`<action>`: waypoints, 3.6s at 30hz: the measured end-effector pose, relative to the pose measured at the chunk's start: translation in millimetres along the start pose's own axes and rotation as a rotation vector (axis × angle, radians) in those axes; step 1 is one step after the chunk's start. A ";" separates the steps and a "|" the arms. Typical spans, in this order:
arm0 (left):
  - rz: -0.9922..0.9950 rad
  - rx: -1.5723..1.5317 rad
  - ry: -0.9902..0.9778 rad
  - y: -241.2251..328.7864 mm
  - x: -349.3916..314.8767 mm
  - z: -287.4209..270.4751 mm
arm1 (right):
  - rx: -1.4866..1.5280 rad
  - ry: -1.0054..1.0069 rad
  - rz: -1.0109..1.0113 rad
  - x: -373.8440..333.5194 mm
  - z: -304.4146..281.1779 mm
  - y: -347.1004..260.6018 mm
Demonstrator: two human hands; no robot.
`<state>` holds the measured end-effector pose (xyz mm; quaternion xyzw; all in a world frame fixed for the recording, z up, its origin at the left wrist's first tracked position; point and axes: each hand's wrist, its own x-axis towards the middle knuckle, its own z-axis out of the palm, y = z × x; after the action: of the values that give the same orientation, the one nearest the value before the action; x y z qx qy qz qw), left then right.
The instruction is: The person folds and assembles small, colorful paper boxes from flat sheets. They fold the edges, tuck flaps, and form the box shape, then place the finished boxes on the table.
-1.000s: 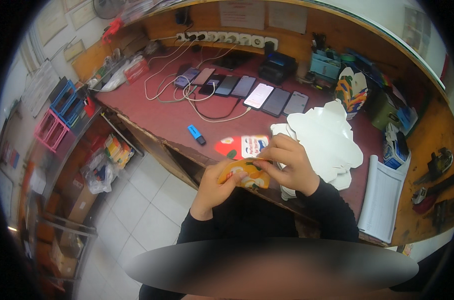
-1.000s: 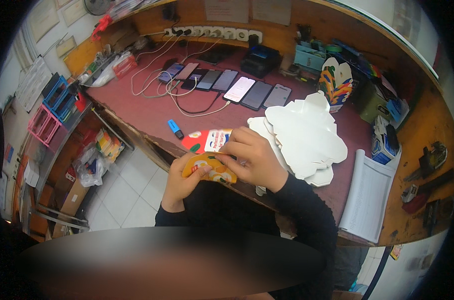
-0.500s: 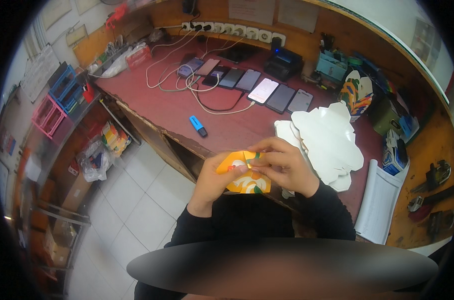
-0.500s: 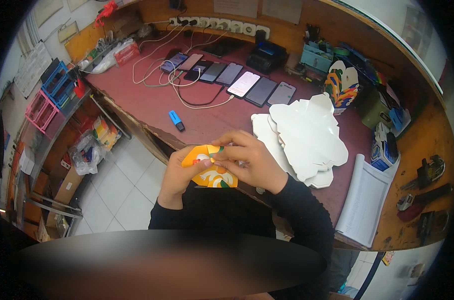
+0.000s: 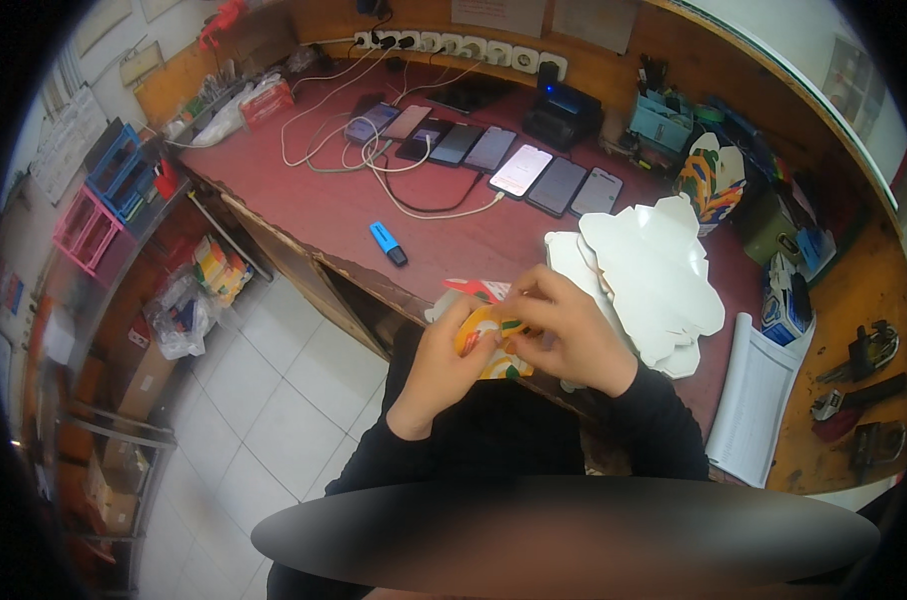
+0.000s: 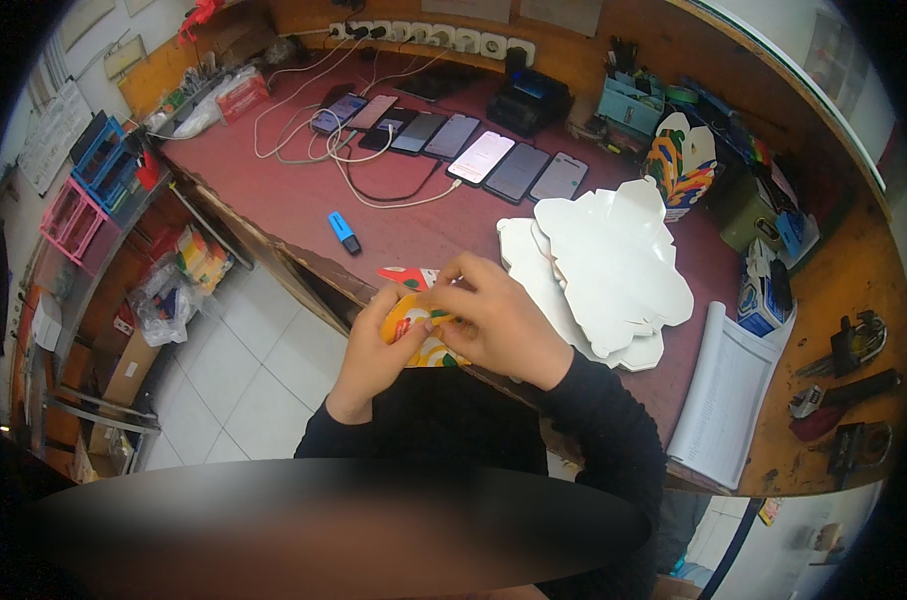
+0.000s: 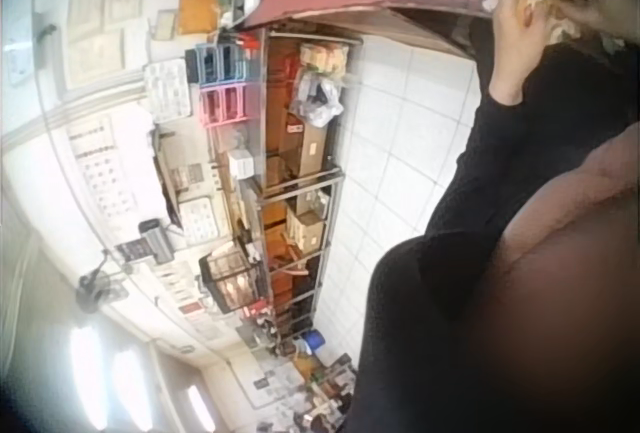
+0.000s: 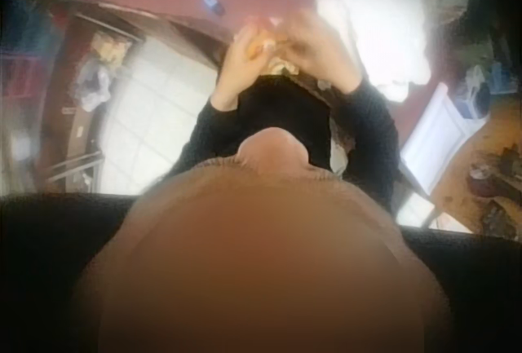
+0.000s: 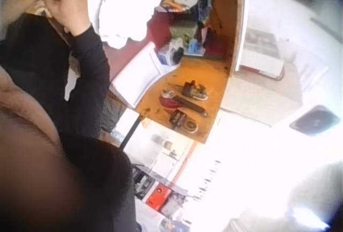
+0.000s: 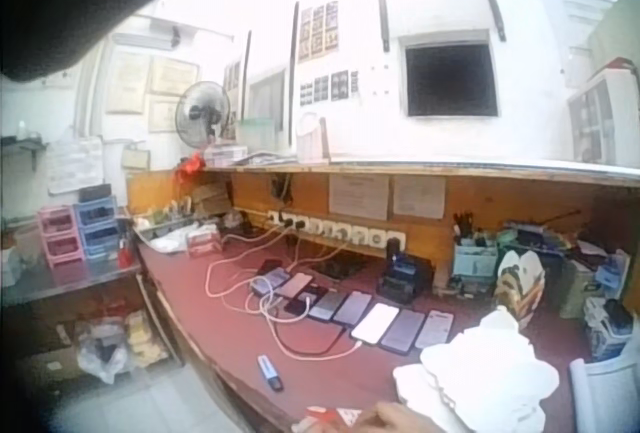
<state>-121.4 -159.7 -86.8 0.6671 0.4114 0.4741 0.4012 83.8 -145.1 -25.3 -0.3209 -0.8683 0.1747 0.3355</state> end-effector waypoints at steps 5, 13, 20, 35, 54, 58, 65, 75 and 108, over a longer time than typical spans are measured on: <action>-0.019 -0.232 -0.012 -9.2 4.9 -0.7 | -0.042 -0.114 -0.014 0.4 -12.2 -3.9; 0.043 -0.132 -0.037 -2.0 4.2 4.5 | 0.014 -0.274 0.071 5.0 -41.2 -7.0; 0.067 -0.133 -0.018 4.5 -3.5 13.6 | -0.142 -0.301 0.011 7.9 -49.0 -9.1; 0.104 -0.193 -0.061 7.4 -6.5 37.5 | -0.073 -0.197 0.131 -13.8 -33.9 -12.1; 0.082 -0.098 -0.093 7.1 -3.0 32.5 | 0.038 -0.169 0.270 -17.2 -34.6 -8.3; 0.139 -0.070 -0.207 8.6 -0.8 27.9 | 0.099 -0.193 0.353 -14.6 -37.2 -2.6; 0.032 0.016 -0.281 9.0 0.1 26.4 | 0.012 -0.280 0.356 -19.3 -29.6 7.5; 0.084 0.044 -0.398 15.3 6.2 21.0 | 0.016 -0.180 0.353 -36.1 -22.9 3.1; 0.172 -0.305 -0.061 -68.7 23.5 17.2 | -0.078 0.030 0.169 -45.2 -8.5 38.2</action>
<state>-111.5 -117.0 -147.2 0.6453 0.2635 0.5431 0.4681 132.3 -146.8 -60.3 -0.4084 -0.8391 0.1637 0.3197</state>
